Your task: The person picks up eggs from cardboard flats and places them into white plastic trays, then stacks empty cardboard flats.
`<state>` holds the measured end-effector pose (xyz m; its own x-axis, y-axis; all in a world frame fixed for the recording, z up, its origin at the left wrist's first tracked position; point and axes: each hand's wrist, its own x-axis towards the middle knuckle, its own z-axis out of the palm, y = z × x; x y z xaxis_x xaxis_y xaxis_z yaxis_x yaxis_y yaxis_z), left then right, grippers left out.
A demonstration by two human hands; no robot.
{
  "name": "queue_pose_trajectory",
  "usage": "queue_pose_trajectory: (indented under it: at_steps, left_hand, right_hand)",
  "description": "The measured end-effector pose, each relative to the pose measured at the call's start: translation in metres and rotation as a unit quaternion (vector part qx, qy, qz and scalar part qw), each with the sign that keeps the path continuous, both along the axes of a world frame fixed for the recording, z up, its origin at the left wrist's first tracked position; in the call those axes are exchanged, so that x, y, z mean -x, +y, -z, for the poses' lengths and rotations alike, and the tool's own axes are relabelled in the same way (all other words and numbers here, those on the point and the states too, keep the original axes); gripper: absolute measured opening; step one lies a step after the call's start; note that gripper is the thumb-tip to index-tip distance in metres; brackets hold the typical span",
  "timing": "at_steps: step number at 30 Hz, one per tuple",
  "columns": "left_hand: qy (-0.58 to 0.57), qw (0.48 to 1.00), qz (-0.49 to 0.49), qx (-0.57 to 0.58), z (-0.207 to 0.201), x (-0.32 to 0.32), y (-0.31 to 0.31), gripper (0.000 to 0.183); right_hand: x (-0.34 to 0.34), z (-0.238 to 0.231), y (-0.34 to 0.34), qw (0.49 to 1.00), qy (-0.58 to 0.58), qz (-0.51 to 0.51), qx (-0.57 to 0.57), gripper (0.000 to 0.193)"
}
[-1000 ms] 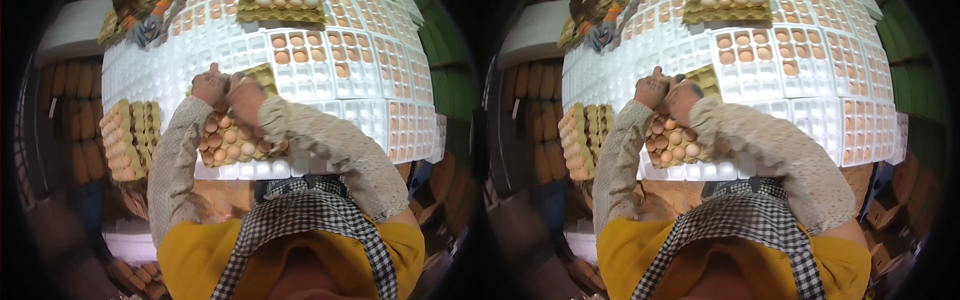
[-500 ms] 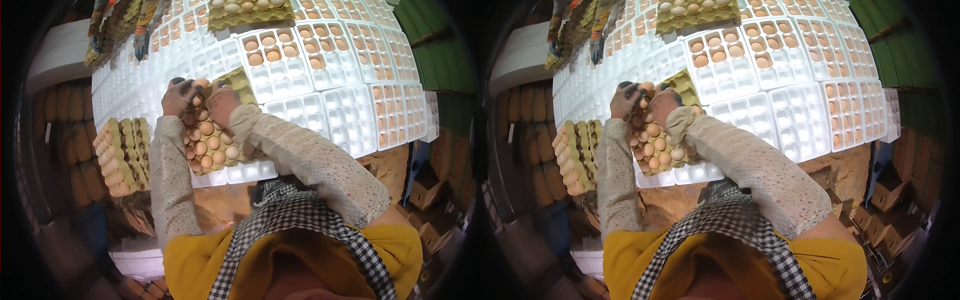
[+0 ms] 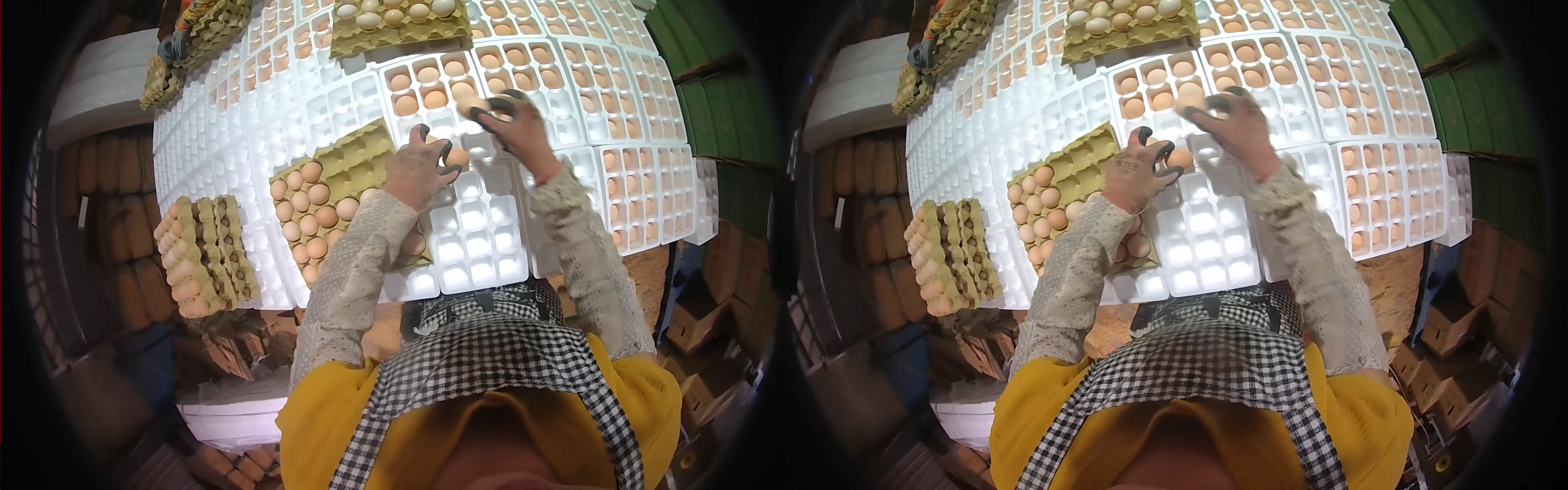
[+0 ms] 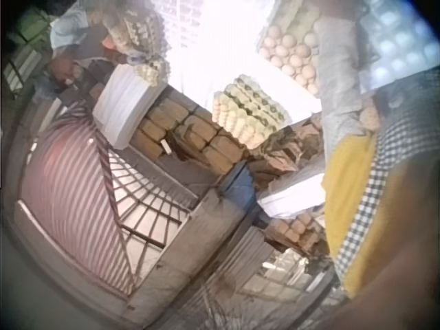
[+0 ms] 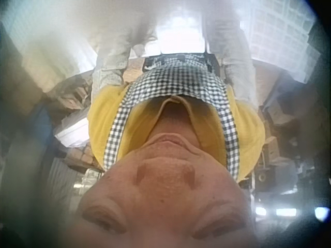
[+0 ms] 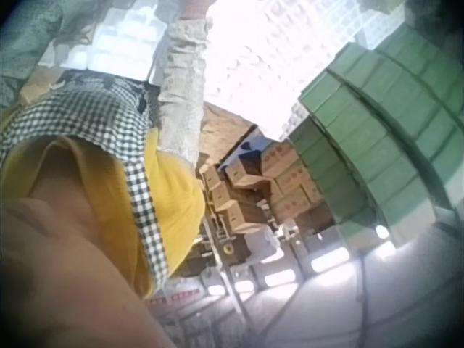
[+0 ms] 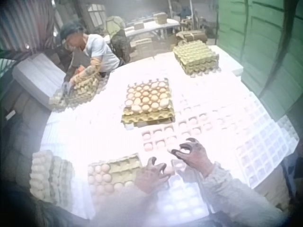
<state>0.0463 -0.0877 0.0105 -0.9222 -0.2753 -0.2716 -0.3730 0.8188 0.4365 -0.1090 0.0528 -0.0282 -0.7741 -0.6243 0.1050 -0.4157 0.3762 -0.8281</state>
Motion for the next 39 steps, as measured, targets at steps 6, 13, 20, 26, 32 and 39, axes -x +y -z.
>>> queue_pose_trajectory:
  at_steps: [6,13,20,26,32,39]
  left_hand:
    - [0.014,0.996,-0.085,0.011,0.017,0.014,-0.002,0.058]
    - [0.141,0.967,-0.054,0.206,0.082,0.037,-0.03,0.038]
    - [0.278,0.934,-0.105,0.197,0.007,-0.034,-0.057,0.041]
    - [0.079,0.948,-0.243,0.19,0.01,-0.159,-0.19,0.045]
    - [-0.061,0.986,-0.091,0.129,0.032,-0.169,-0.226,0.047]
    - [0.421,0.661,-0.387,-0.486,0.02,-0.226,-0.23,0.043]
  right_hand:
    - [-0.023,0.027,-0.032,0.98,0.106,-0.048,-0.16,0.045]
    - [-0.042,0.048,-0.01,0.963,0.238,-0.095,-0.087,0.047]
    - [-0.054,-0.003,-0.029,0.978,0.19,-0.035,0.085,0.041]
    - [-0.126,-0.026,-0.147,0.948,0.227,-0.219,0.046,0.049]
    - [-0.149,-0.008,-0.235,0.863,0.273,-0.383,-0.186,0.051]
    - [-0.151,-0.036,-0.191,0.893,-0.326,-0.25,0.184,0.05]
